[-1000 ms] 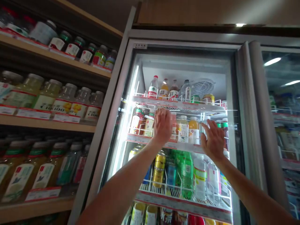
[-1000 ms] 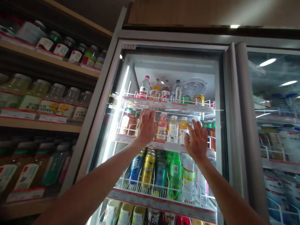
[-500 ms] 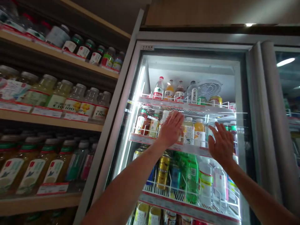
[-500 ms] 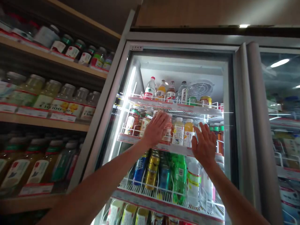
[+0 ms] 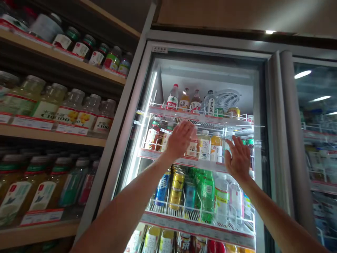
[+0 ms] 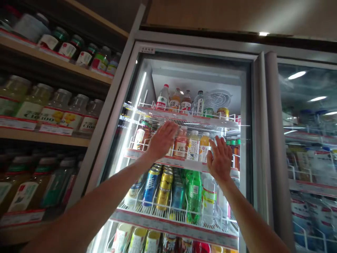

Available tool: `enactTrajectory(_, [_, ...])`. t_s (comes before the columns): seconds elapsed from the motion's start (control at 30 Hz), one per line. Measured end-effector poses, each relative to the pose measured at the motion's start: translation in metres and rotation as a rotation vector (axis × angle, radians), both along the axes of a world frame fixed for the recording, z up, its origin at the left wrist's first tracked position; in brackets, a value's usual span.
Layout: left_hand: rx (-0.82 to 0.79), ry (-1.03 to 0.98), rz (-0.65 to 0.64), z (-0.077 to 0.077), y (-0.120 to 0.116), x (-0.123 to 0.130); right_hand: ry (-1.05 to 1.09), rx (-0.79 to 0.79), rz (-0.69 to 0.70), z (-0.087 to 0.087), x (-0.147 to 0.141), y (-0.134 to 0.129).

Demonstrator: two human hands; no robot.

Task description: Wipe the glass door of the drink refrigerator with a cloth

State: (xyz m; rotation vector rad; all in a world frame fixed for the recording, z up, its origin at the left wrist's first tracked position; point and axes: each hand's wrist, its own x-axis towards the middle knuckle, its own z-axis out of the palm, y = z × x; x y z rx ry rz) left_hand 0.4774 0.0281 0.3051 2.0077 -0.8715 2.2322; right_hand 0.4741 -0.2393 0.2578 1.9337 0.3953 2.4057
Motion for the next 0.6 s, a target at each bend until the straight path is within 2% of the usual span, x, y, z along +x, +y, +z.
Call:
enactTrajectory(0.1, [-0.439, -0.046, -0.021, 0.013, 0.042, 0.001, -0.010, 0.012, -0.005, 0.000, 0.001, 0.002])
enactTrajectory(0.13, [-0.510, -0.052, -0.024, 0.014, 0.046, 0.000, -0.012, 0.021, -0.005, 0.000, 0.001, 0.002])
enactTrajectory(0.17, [-0.506, -0.051, -0.023, 0.012, 0.042, 0.000, -0.011, 0.025, -0.006, 0.000, 0.001, 0.002])
enactTrajectory(0.2, [-0.436, -0.045, -0.019, 0.008, 0.031, 0.000, -0.008, 0.024, -0.007, 0.000, 0.002, 0.002])
enactTrajectory(0.3, [-0.030, -0.061, -0.007, -0.014, -0.009, -0.001, -0.010, 0.005, -0.009, 0.000, 0.001, 0.001])
enactTrajectory(0.33, [0.080, -0.071, -0.003, -0.019, -0.014, -0.001, -0.013, 0.003, -0.010, 0.000, 0.001, 0.001])
enactTrajectory(0.37, [0.110, -0.075, 0.001, -0.020, -0.012, -0.002, -0.016, 0.006, -0.012, 0.000, 0.001, 0.001])
enactTrajectory(0.4, [0.070, -0.077, 0.005, -0.019, -0.004, -0.002, -0.016, 0.010, -0.016, 0.000, 0.000, 0.001])
enactTrajectory(0.5, [-0.346, -0.075, -0.002, -0.006, 0.032, -0.002, -0.005, 0.019, -0.027, 0.000, 0.000, 0.002])
enactTrajectory(0.57, [-0.406, -0.058, 0.004, -0.004, 0.037, -0.002, -0.003, 0.023, -0.028, 0.000, 0.000, 0.002])
enactTrajectory(0.6, [-0.340, -0.046, 0.011, -0.007, 0.032, -0.002, -0.006, 0.023, -0.025, 0.000, 0.000, 0.002])
